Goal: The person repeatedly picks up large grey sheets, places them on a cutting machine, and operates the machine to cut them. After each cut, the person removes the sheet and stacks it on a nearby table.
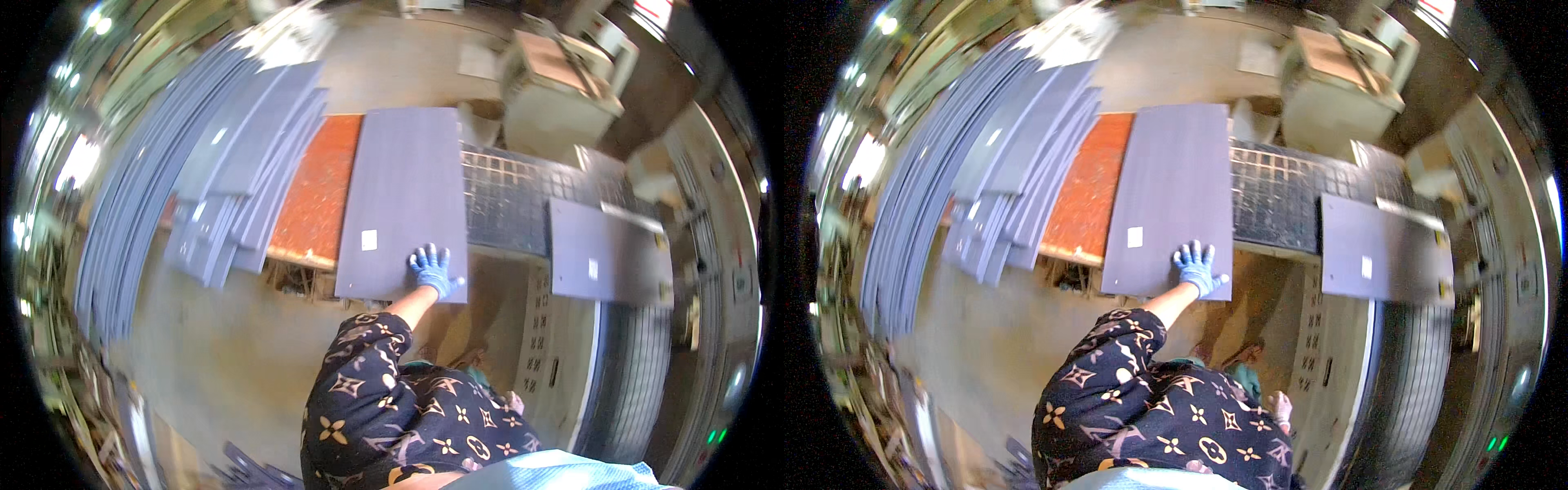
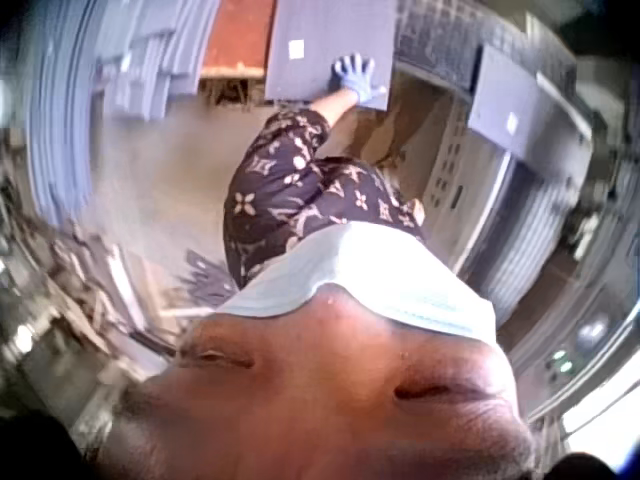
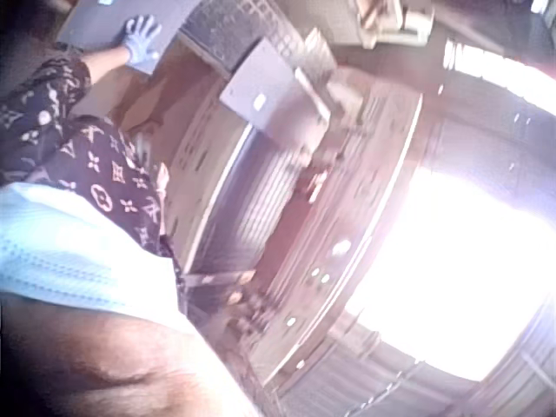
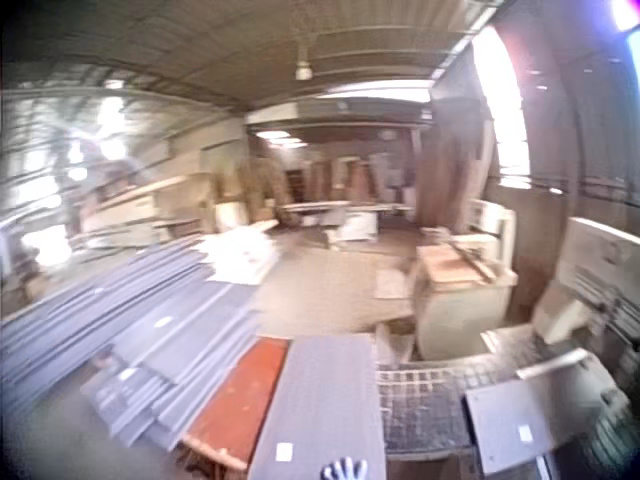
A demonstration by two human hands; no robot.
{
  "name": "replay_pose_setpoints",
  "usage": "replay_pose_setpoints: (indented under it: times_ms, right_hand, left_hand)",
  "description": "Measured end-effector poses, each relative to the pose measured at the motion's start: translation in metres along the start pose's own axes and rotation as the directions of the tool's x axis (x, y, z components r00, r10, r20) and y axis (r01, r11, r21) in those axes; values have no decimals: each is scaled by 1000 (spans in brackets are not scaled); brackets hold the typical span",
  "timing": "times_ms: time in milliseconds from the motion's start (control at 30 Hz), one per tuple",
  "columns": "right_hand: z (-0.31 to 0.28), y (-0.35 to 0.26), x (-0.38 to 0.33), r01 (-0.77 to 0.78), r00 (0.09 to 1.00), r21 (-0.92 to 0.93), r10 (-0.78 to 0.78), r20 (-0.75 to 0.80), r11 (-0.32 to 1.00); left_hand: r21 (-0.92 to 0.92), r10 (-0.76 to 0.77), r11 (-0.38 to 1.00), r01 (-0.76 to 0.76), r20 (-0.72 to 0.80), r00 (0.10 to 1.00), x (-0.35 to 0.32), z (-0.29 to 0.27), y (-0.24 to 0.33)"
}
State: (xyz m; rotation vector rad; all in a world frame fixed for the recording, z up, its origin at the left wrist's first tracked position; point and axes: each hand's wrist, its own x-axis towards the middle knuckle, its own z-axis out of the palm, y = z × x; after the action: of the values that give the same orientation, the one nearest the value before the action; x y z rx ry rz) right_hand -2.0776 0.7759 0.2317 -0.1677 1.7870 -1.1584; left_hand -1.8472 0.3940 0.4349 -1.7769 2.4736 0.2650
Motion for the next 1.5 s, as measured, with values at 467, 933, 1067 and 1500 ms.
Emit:
replay_pose_setpoints:
  times_ms: [467, 933, 1067, 1500]
  right_hand:
    - [54, -231, 135, -150, 977, 451, 62, 204, 880]
    - [63, -267, 204, -289, 921, 577, 56, 386, 764]
    - [51, -254, 225, -321, 830, 634, -114, 547, 704]
    - [55, -248, 186, 158, 955, 498, -259, 142, 853]
  left_hand:
    - [16, -78, 997, 77, 185, 980, -14, -24, -6]
    - [15, -145, 989, 146, 224, 964, -12, -16, -3]
    - [11, -148, 989, 150, 230, 962, -3, -15, 3]
    - [40, -193, 981, 189, 225, 955, -9, -15, 27]
